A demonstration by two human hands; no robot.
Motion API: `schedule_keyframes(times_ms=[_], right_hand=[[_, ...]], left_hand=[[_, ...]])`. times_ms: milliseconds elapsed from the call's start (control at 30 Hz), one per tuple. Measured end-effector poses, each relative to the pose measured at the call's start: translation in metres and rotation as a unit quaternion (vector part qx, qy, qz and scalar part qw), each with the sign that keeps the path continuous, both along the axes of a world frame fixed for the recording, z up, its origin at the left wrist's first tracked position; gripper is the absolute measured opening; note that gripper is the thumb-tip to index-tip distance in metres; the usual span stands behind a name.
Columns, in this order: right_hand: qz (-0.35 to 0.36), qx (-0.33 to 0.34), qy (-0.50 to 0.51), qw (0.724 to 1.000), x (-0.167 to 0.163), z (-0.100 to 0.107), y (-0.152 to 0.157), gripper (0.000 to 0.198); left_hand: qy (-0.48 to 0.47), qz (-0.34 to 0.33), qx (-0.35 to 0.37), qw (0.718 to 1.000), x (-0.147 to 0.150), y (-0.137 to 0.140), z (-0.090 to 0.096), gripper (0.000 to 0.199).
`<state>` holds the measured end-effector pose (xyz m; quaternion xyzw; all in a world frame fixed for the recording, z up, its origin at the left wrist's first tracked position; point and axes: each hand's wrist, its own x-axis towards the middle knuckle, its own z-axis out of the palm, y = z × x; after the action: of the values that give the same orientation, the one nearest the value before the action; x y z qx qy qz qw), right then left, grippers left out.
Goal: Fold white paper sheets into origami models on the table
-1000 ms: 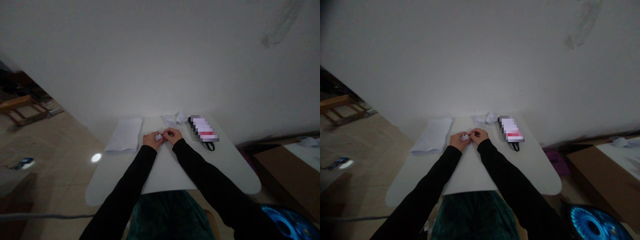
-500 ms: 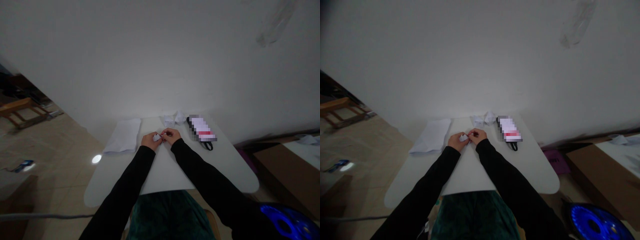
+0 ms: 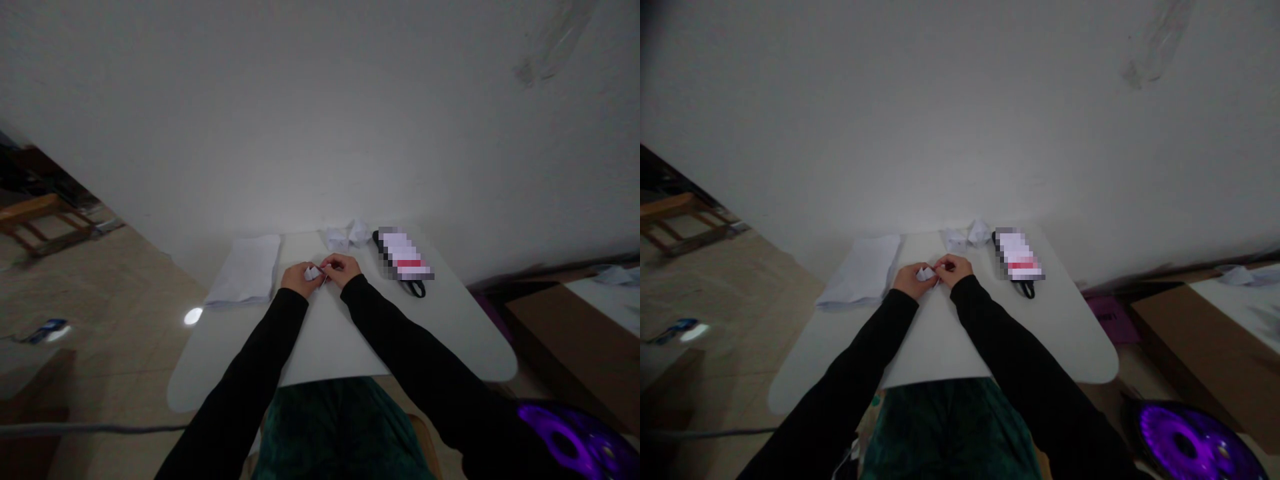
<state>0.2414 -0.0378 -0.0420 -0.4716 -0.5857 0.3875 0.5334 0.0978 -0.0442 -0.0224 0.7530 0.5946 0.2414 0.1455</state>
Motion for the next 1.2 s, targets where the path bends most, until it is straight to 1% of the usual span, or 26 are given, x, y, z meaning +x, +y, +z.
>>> schedule_keyframes(times_ms=[133,233,367,433,500,533,600,633,667,767,833,900,967,1133,1200], right_hand=[[-0.007,0.010,-0.025,1.000,0.000,-0.003,0.000,0.012],[-0.011,0.020,-0.051,0.998,0.001,-0.002,0.000,0.012],[-0.033,0.046,-0.098,0.994,0.008,0.005,-0.002,0.011],[-0.028,0.073,-0.125,0.989,0.012,0.011,-0.004,0.016],[0.007,0.122,-0.188,0.974,0.014,0.016,-0.007,0.027],[0.028,0.155,-0.241,0.958,0.014,0.018,-0.008,0.032],[0.049,0.194,-0.334,0.921,0.013,0.019,-0.012,0.033],[0.050,0.199,-0.365,0.908,0.011,0.019,-0.013,0.030],[0.050,0.194,-0.380,0.903,0.009,0.019,-0.015,0.026],[0.065,0.172,-0.389,0.903,0.006,0.019,-0.016,0.018],[0.081,0.153,-0.389,0.905,0.006,0.020,-0.016,0.013],[0.085,0.136,-0.403,0.901,0.006,0.023,-0.017,0.007],[0.077,0.137,-0.435,0.887,0.007,0.027,-0.019,0.010],[0.051,0.177,-0.520,0.834,-0.008,0.035,-0.035,0.024],[0.021,0.187,-0.534,0.824,-0.018,0.035,-0.043,0.029]], left_hand=[[-0.002,0.003,0.003,1.000,0.002,-0.001,0.003,0.022],[-0.014,-0.002,0.012,1.000,0.000,-0.004,0.004,0.023],[-0.041,-0.023,0.028,0.999,-0.004,-0.012,0.004,0.026],[-0.059,-0.042,0.038,0.997,-0.005,-0.016,0.004,0.027],[-0.079,-0.064,0.051,0.994,-0.004,-0.018,0.004,0.026],[-0.088,-0.073,0.058,0.992,-0.005,-0.019,0.004,0.025],[-0.102,-0.086,0.065,0.989,-0.006,-0.020,0.005,0.024],[-0.107,-0.091,0.067,0.988,-0.007,-0.021,0.005,0.024],[-0.112,-0.096,0.067,0.987,-0.009,-0.021,0.005,0.024],[-0.127,-0.102,0.066,0.984,-0.015,-0.024,0.003,0.026],[-0.136,-0.095,0.065,0.984,-0.019,-0.027,0.001,0.029],[-0.142,-0.085,0.064,0.984,-0.023,-0.031,-0.001,0.032],[-0.147,-0.075,0.062,0.984,-0.025,-0.033,-0.002,0.034],[-0.161,-0.065,0.056,0.983,-0.029,-0.034,-0.003,0.039],[-0.166,-0.069,0.058,0.982,-0.028,-0.033,-0.003,0.041]])
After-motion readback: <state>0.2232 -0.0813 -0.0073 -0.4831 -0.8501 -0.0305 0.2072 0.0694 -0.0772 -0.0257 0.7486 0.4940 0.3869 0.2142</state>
